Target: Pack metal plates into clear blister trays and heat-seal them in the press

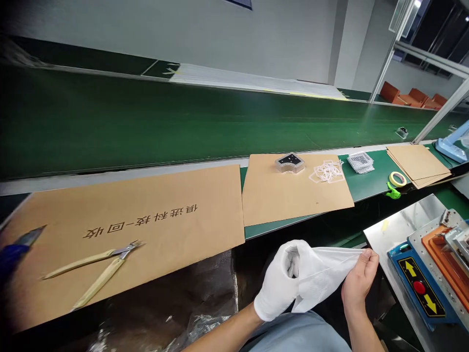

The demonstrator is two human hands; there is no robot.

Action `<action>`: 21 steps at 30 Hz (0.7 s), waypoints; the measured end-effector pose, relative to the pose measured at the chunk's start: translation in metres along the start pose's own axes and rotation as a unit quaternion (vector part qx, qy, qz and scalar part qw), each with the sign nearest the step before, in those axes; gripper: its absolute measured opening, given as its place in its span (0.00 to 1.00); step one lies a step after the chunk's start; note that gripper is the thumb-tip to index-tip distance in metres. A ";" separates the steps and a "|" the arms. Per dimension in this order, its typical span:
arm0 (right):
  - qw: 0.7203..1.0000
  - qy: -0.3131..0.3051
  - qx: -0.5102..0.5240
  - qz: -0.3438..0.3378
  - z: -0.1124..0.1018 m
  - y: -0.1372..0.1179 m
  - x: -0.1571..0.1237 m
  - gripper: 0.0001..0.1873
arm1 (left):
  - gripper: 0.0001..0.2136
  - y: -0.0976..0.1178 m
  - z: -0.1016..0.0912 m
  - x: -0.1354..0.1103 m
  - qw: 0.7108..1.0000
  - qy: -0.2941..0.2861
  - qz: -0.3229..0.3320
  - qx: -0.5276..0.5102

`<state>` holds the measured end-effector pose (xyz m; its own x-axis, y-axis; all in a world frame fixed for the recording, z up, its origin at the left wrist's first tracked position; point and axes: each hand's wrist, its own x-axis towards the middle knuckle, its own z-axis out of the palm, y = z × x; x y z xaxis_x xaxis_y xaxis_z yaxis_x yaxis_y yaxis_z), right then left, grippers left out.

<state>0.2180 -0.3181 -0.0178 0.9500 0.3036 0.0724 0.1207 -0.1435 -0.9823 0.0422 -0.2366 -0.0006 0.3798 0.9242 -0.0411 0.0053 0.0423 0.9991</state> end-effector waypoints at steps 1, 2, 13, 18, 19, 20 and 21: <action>1.000 0.016 -0.004 -0.009 0.001 -0.001 -0.001 0.23 | 0.29 0.000 0.001 0.000 1.000 0.008 -0.006 -0.018; 0.999 0.026 -0.010 -0.018 0.002 -0.003 -0.001 0.23 | 0.29 -0.001 0.003 0.000 0.999 0.013 -0.015 -0.038; 0.998 0.066 -0.015 0.004 -0.015 -0.011 0.026 0.26 | 0.28 -0.001 -0.002 0.019 0.988 0.001 -0.081 -0.133; 0.994 0.066 0.022 0.087 -0.038 -0.011 0.044 0.30 | 0.28 0.004 -0.022 0.040 0.963 0.090 -0.078 -0.240; 0.994 0.047 0.017 0.095 -0.044 -0.011 0.045 0.32 | 0.30 0.006 -0.029 0.051 0.965 0.097 -0.074 -0.231; 0.995 0.016 0.009 0.102 -0.050 -0.010 0.046 0.34 | 0.31 0.009 -0.037 0.066 0.970 0.100 -0.072 -0.211; 0.994 -0.023 -0.001 0.107 -0.056 -0.009 0.046 0.37 | 0.31 0.011 -0.045 0.082 0.975 0.100 -0.076 -0.182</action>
<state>0.2770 -0.3557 0.0037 0.9398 0.3086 -0.1466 -0.0828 -0.2106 -0.9741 0.0317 -0.1433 0.0064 0.2124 0.9505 -0.2267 -0.2950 0.2835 0.9125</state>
